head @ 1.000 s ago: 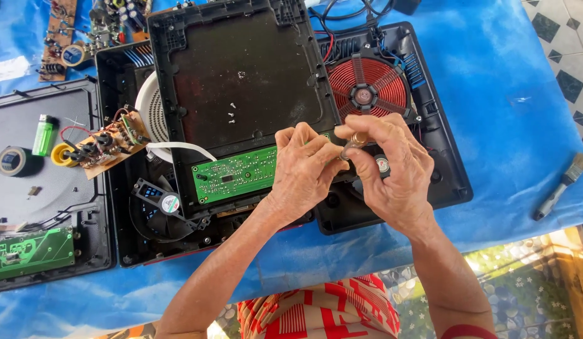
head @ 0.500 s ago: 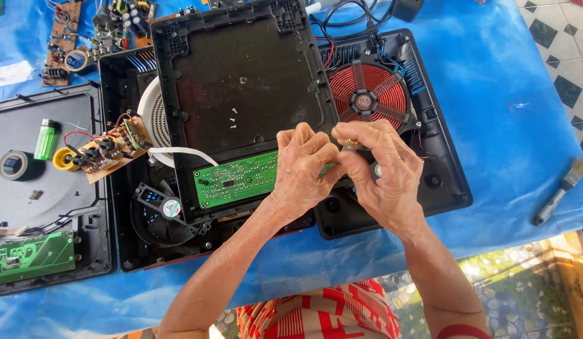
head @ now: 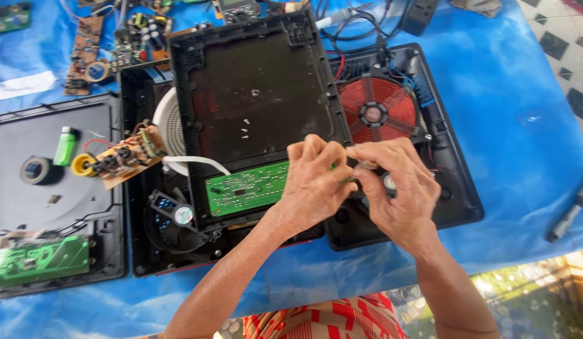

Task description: The person places a green circuit board into a black plastic housing and secures it by tightening screws with a screwdriver. The person also handles a white ribbon cable, connecting it to the board and adjusting its position within the housing.

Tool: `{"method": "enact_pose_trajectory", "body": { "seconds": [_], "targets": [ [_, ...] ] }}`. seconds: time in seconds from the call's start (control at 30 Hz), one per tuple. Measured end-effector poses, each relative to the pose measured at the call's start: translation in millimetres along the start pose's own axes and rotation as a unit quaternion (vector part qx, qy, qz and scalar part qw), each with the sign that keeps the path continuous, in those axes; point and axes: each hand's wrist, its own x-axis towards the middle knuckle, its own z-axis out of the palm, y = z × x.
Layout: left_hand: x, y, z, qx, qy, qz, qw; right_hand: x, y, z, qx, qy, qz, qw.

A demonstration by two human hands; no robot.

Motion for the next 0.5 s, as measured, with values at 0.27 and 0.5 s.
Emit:
{"method": "enact_pose_trajectory", "body": {
  "seconds": [0.27, 0.5],
  "targets": [
    [-1, 7, -9, 0.054, -0.055, -0.024, 0.997, -9, -18, -8, -0.033, -0.073, 0.072, 0.994],
    [-7, 7, -4, 0.037, -0.044, -0.011, 0.998, -53, 21, -7, -0.149, -0.022, 0.001, 0.989]
  ]
}}
